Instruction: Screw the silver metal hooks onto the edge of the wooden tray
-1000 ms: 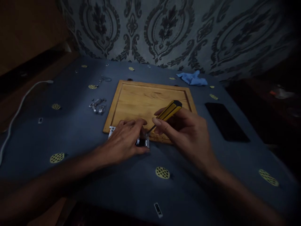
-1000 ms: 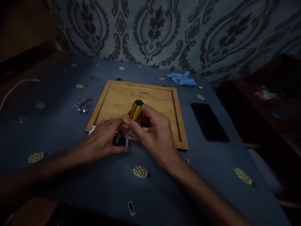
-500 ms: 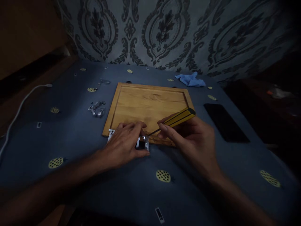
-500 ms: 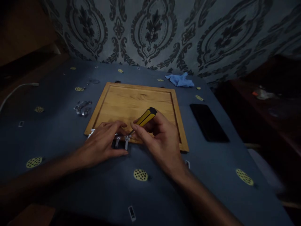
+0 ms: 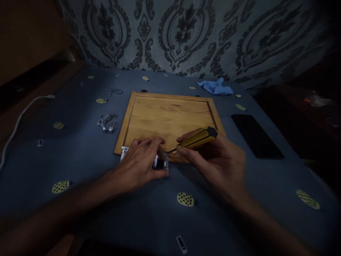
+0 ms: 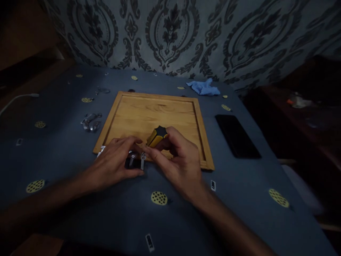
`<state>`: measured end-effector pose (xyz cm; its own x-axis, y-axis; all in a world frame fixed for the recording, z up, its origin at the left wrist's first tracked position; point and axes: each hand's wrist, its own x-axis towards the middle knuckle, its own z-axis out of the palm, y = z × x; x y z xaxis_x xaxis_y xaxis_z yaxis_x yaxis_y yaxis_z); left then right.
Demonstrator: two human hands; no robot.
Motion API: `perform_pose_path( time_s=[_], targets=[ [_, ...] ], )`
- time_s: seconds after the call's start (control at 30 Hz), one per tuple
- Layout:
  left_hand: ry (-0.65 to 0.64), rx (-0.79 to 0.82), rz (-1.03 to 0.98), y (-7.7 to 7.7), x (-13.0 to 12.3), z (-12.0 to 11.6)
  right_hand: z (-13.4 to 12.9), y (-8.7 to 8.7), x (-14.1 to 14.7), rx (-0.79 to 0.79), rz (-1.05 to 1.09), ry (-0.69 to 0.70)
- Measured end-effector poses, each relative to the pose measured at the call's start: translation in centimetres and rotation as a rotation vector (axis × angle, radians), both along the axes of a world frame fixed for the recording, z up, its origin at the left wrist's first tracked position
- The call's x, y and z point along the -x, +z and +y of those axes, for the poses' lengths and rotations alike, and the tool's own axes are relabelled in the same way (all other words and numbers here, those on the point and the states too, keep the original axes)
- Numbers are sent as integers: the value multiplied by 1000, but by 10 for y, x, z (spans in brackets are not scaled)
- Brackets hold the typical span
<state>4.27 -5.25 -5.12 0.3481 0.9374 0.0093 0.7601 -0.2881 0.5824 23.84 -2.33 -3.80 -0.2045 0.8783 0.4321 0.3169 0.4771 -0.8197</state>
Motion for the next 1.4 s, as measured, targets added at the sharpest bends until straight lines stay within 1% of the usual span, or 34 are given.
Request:
perform_pose_path(
  time_s=[0.17,0.27,0.47,0.63,0.83,0.93,1.07,1.13,1.27,1.33,1.4],
  targets=[
    [-13,-4,-5,-2,0,1,-6,2,0,20,92,-77],
    [-17,-9,-8,-1,0,0,-6,3,-1,13,80,-104],
    [-25,-1,-18,0,1,-1,-3,-3,-1,25,37,-60],
    [-14,-7,-22,-2,1,-1,-1,-4,-3,7,15,-74],
    [-14,-4,-15,-1,1,-1,-1,-5,-1,35,35,-58],
    [-16,-7,-15,0,1,-1,-1,2,-1,78,57,-17],
    [-12,-2,-15,0,1,0,0,15,-4,146,7,131],
    [-22,-4,-23,1,1,0,1,18,-5,142,-14,162],
    [-16,-12,-27,2,1,-1,2,14,-3,93,10,75],
    [-15,-5,-15,2,0,-1,3,11,0,115,33,38],
    [-19,-4,-8,2,0,0,3,11,2,140,48,30]
  ],
)
